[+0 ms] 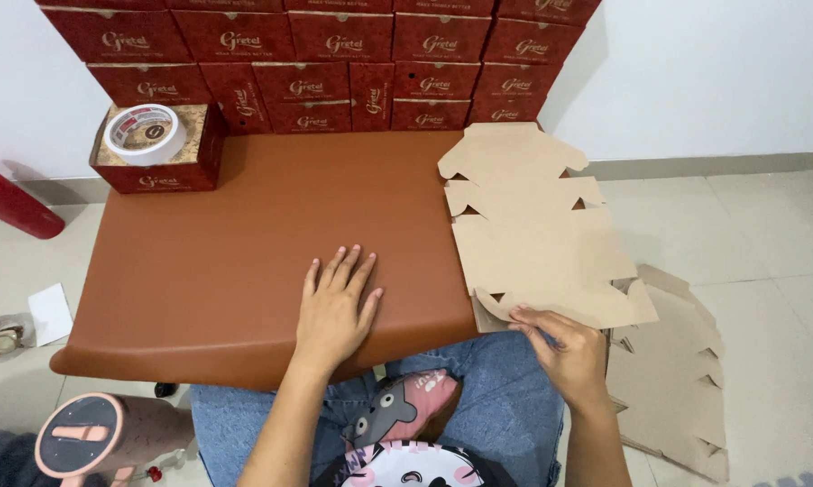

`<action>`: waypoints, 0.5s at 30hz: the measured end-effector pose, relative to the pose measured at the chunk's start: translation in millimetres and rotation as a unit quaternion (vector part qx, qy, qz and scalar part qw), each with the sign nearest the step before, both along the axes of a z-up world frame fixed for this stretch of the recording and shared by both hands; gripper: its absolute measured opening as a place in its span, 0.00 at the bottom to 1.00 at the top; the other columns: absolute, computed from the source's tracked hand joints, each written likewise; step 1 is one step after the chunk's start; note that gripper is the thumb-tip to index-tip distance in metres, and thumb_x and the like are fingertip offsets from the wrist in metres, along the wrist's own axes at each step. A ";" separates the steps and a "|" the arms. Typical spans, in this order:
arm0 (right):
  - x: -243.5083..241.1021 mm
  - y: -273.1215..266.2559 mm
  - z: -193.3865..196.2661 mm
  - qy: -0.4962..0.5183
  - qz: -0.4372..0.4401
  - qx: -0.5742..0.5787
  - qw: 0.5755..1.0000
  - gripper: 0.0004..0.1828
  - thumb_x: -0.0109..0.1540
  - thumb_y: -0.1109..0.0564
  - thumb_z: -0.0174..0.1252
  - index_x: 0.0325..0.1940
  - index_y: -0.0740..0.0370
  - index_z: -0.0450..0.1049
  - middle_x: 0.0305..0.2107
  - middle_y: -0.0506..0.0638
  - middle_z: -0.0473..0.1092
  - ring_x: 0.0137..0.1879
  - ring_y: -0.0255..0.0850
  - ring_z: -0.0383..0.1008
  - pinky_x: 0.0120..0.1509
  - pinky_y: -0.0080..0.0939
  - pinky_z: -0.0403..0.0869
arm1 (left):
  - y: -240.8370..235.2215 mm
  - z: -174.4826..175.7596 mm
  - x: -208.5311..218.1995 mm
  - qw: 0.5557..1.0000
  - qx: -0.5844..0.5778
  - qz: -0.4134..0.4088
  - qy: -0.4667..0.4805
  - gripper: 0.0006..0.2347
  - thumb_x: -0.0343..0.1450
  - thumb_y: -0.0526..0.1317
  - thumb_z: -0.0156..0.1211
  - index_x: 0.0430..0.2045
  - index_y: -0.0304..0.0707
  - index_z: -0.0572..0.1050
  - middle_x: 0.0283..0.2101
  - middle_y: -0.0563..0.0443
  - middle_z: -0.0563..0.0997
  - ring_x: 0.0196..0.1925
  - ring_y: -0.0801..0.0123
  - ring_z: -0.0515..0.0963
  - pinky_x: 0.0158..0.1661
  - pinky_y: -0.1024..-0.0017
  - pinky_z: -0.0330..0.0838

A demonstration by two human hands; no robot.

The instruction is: Folding and assembling a cardboard box from a flat template

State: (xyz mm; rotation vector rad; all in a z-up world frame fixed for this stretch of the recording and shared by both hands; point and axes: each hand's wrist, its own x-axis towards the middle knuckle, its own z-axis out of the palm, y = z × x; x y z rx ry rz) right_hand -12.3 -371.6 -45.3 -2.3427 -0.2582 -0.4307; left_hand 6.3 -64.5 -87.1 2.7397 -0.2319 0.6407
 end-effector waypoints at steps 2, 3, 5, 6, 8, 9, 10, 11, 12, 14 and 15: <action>3.0 -5.7 -4.9 0.025 -0.016 0.038 0.999 0.09 0.51 0.67 0.67 0.35 0.62 0.84 0.37 0.51 0.82 0.35 0.37 0.81 0.37 0.32 0.75 | 0.1 0.1 -0.8 1.000 -0.004 0.002 -0.008 0.23 0.73 0.49 0.49 0.60 0.38 0.70 0.66 0.43 0.69 0.70 0.55 0.63 0.69 0.52 0.48; 5.4 -8.7 -7.2 0.051 -0.035 0.077 0.995 0.06 0.54 0.64 0.67 0.34 0.60 0.85 0.36 0.50 0.83 0.28 0.35 0.79 0.28 0.30 0.69 | 0.0 0.3 -0.4 1.000 -0.007 0.001 -0.015 0.23 0.73 0.49 0.50 0.60 0.38 0.71 0.66 0.43 0.70 0.70 0.56 0.64 0.69 0.52 0.49; 5.6 -6.1 -8.2 -0.010 -0.051 0.080 0.995 0.09 0.56 0.67 0.65 0.40 0.64 0.83 0.33 0.52 0.81 0.24 0.34 0.72 0.25 0.29 0.64 | 0.6 -1.4 0.0 1.000 -0.008 0.003 -0.015 0.23 0.73 0.49 0.50 0.60 0.38 0.70 0.65 0.44 0.70 0.70 0.56 0.64 0.68 0.52 0.49; 5.5 -4.8 -8.5 -0.068 -0.070 0.083 0.992 0.12 0.58 0.69 0.63 0.46 0.67 0.81 0.30 0.53 0.80 0.20 0.32 0.64 0.22 0.29 0.58 | 0.9 -2.1 0.0 1.000 -0.008 0.002 -0.011 0.23 0.72 0.49 0.50 0.60 0.38 0.70 0.65 0.44 0.70 0.69 0.56 0.64 0.68 0.52 0.49; 6.8 7.4 1.1 -0.144 -0.082 0.049 0.985 0.10 0.59 0.71 0.64 0.45 0.71 0.80 0.32 0.57 0.79 0.22 0.35 0.68 0.24 0.30 0.63 | -0.2 3.7 -3.4 0.999 -0.019 0.006 -0.035 0.23 0.72 0.48 0.51 0.60 0.35 0.69 0.63 0.43 0.72 0.68 0.56 0.67 0.67 0.55 0.52; 7.6 13.5 6.2 -0.216 -0.096 0.015 0.972 0.09 0.59 0.73 0.64 0.44 0.74 0.79 0.34 0.61 0.79 0.25 0.38 0.72 0.26 0.32 0.68 | -0.8 6.8 -5.2 0.998 -0.031 0.009 -0.057 0.23 0.72 0.47 0.53 0.59 0.31 0.68 0.61 0.42 0.74 0.66 0.57 0.69 0.65 0.58 0.56; 13.1 15.8 5.0 -0.219 -0.093 0.016 0.971 0.09 0.59 0.73 0.64 0.44 0.74 0.79 0.34 0.61 0.79 0.25 0.38 0.72 0.26 0.32 0.68 | -1.1 8.4 -6.4 0.998 -0.031 0.012 -0.060 0.23 0.72 0.47 0.53 0.59 0.31 0.68 0.61 0.42 0.74 0.66 0.57 0.69 0.65 0.58 0.56; 18.8 18.5 3.6 -0.272 -0.105 0.005 0.956 0.07 0.61 0.73 0.64 0.44 0.76 0.79 0.34 0.63 0.79 0.29 0.43 0.76 0.31 0.36 0.73 | -1.0 10.1 -7.8 0.996 -0.055 0.009 -0.072 0.23 0.71 0.45 0.55 0.59 0.33 0.68 0.61 0.42 0.73 0.65 0.57 0.70 0.64 0.59 0.57; 24.3 21.3 2.5 -0.324 -0.117 -0.006 0.939 0.06 0.63 0.74 0.64 0.44 0.77 0.78 0.34 0.64 0.79 0.33 0.47 0.80 0.37 0.39 0.78 | -1.0 11.8 -9.3 0.993 -0.079 0.006 -0.083 0.23 0.70 0.43 0.56 0.59 0.34 0.68 0.61 0.43 0.73 0.64 0.56 0.71 0.63 0.60 0.59; 33.1 24.8 9.9 -0.334 -0.130 0.008 0.933 0.06 0.64 0.75 0.63 0.45 0.77 0.78 0.34 0.64 0.79 0.33 0.47 0.78 0.37 0.40 0.77 | 0.6 9.4 -8.7 0.993 -0.080 0.005 -0.083 0.22 0.70 0.43 0.56 0.58 0.34 0.69 0.59 0.43 0.74 0.64 0.56 0.71 0.62 0.60 0.60; 37.2 26.2 13.6 -0.340 -0.147 0.021 0.929 0.07 0.64 0.76 0.63 0.46 0.77 0.77 0.34 0.64 0.78 0.32 0.47 0.77 0.38 0.40 0.76 | 1.0 8.1 -8.3 0.993 -0.082 0.001 -0.079 0.21 0.69 0.43 0.57 0.57 0.34 0.70 0.58 0.43 0.75 0.63 0.56 0.71 0.60 0.60 0.61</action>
